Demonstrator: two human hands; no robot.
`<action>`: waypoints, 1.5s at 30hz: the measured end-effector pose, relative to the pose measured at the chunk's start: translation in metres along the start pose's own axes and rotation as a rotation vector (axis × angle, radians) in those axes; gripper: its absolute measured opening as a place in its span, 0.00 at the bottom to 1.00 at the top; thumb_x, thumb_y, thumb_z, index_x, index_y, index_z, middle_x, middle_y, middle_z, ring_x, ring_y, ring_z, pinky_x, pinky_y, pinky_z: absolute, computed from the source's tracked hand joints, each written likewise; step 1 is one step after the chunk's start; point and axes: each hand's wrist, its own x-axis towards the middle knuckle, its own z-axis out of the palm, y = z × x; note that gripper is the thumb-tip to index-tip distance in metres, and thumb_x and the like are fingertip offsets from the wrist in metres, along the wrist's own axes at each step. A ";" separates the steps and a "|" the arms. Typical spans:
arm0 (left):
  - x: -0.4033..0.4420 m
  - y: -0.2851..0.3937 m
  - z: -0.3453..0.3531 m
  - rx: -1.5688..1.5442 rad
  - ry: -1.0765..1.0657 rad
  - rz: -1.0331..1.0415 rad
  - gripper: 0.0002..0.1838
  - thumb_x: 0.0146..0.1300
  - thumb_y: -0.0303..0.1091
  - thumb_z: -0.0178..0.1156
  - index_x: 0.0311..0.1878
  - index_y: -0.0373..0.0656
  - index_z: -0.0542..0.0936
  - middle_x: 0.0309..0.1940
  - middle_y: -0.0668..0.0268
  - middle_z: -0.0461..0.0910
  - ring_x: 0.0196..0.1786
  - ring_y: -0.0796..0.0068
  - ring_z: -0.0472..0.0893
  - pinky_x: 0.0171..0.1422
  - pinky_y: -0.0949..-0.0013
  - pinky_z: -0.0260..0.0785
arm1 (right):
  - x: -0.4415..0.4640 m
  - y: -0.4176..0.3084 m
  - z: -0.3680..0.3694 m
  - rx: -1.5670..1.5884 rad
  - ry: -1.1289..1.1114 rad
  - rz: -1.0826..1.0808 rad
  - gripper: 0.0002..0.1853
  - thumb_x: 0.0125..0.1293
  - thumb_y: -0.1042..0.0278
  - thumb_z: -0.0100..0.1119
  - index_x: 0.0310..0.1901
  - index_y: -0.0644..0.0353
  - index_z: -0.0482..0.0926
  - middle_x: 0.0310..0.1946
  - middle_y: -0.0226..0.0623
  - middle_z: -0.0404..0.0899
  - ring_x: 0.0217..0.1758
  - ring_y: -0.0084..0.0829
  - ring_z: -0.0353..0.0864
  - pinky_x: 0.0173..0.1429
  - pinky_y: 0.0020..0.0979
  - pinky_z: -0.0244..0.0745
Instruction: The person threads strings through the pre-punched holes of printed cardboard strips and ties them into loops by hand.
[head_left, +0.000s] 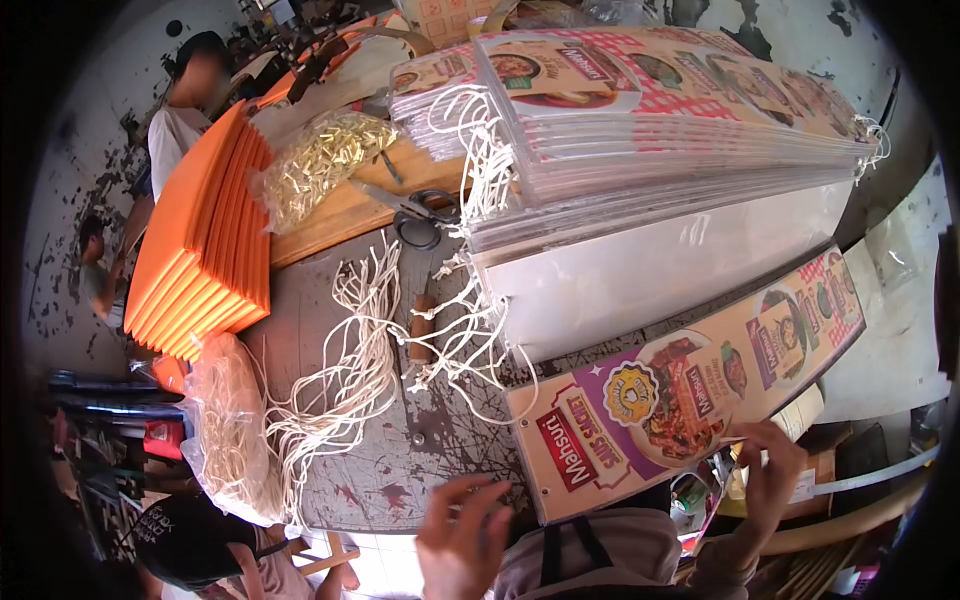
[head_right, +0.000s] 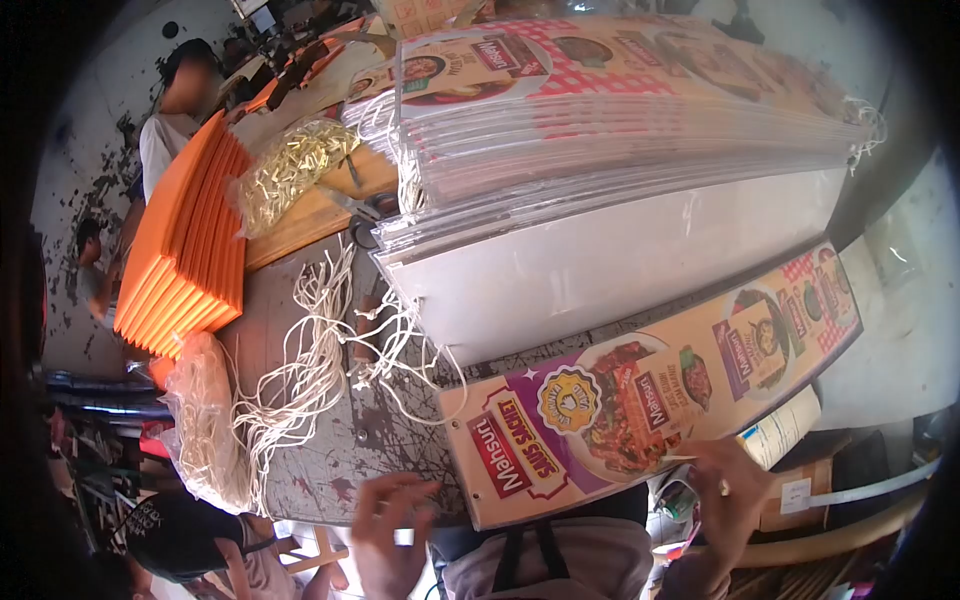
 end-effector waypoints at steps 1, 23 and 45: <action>-0.004 0.000 0.012 -0.077 0.022 0.097 0.14 0.55 0.26 0.60 0.45 0.38 0.74 0.35 0.57 0.75 0.31 0.60 0.78 0.32 0.65 0.71 | 0.002 -0.008 0.012 0.005 -0.014 -0.009 0.05 0.57 0.79 0.54 0.35 0.67 0.77 0.29 0.42 0.80 0.23 0.29 0.76 0.27 0.26 0.71; -0.004 0.014 0.018 -0.263 -0.066 -0.222 0.10 0.57 0.22 0.49 0.40 0.36 0.78 0.34 0.57 0.74 0.33 0.65 0.78 0.36 0.67 0.70 | -0.013 -0.040 0.091 0.483 -0.018 -0.060 0.08 0.50 0.80 0.60 0.33 0.60 0.75 0.19 0.35 0.77 0.14 0.21 0.70 0.20 0.20 0.63; -0.001 0.008 0.024 -1.193 -0.294 -0.534 0.09 0.65 0.20 0.45 0.46 0.27 0.70 0.31 0.57 0.78 0.31 0.77 0.79 0.37 0.77 0.73 | 0.025 -0.080 0.066 0.155 -0.269 -0.285 0.11 0.43 0.79 0.62 0.32 0.57 0.77 0.16 0.30 0.69 0.17 0.30 0.70 0.21 0.28 0.64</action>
